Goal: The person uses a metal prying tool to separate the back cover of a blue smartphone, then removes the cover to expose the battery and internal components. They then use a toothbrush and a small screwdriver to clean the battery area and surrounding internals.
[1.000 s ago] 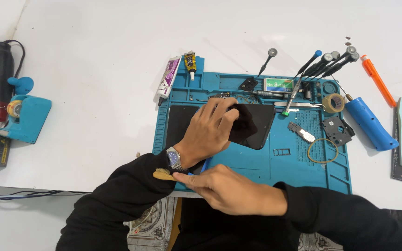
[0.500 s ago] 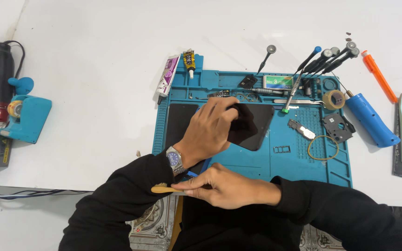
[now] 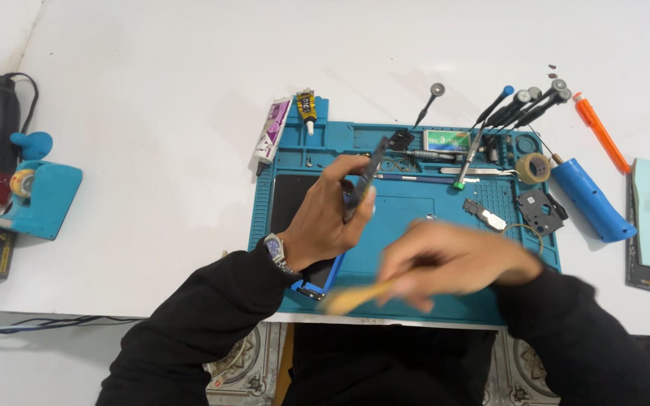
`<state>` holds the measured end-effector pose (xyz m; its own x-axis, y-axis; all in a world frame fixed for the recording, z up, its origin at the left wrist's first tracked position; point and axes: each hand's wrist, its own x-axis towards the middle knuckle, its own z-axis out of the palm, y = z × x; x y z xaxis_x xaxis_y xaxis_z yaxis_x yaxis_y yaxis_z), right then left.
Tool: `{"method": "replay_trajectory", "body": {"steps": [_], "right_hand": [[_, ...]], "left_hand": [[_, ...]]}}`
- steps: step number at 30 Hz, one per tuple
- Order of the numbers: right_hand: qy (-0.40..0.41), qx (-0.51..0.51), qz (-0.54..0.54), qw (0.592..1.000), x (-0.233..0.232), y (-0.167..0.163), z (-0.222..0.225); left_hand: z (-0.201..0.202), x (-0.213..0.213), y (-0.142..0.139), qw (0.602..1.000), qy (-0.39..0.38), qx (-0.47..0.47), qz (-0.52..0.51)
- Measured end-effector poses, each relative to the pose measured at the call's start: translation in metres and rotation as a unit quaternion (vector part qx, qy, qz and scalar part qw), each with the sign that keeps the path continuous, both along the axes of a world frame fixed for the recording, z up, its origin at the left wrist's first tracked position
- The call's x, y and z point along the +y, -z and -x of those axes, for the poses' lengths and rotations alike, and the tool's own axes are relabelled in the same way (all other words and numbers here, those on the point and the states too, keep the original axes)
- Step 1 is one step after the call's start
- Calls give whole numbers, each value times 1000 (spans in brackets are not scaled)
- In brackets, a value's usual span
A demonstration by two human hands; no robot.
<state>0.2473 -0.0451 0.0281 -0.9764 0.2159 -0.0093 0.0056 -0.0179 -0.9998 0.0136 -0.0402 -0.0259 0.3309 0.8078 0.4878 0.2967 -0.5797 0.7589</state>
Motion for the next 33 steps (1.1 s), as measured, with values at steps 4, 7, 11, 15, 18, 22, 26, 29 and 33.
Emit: {"method": "replay_trajectory", "body": {"steps": [4, 7, 11, 15, 18, 22, 26, 29, 33], "right_hand": [[219, 49, -127, 966, 23, -12, -28], [357, -33, -215, 908, 34, -2, -30], [439, -164, -299, 831, 45, 18, -25], [496, -132, -258, 819, 50, 24, -27], [478, -133, -286, 820, 48, 28, -20], [431, -156, -312, 832, 44, 36, -14], [521, -148, -338, 770, 50, 33, -27], [444, -163, -326, 818, 50, 34, -28], [344, -193, -319, 862, 46, 31, -31]], "left_hand": [[1, -1, 3, 948, 177, -233, 127], [-1, 3, 2, 871, 214, -322, 302], [5, 12, -2, 830, 245, -336, 371], [2, 15, 1, 795, 295, -345, 402], [1, 17, 6, 784, 298, -364, 406], [0, 22, 15, 765, 273, -360, 458], [1, 20, 18, 763, 275, -393, 434], [0, 21, 15, 778, 259, -383, 425], [1, 19, 12, 803, 243, -343, 421]]}}
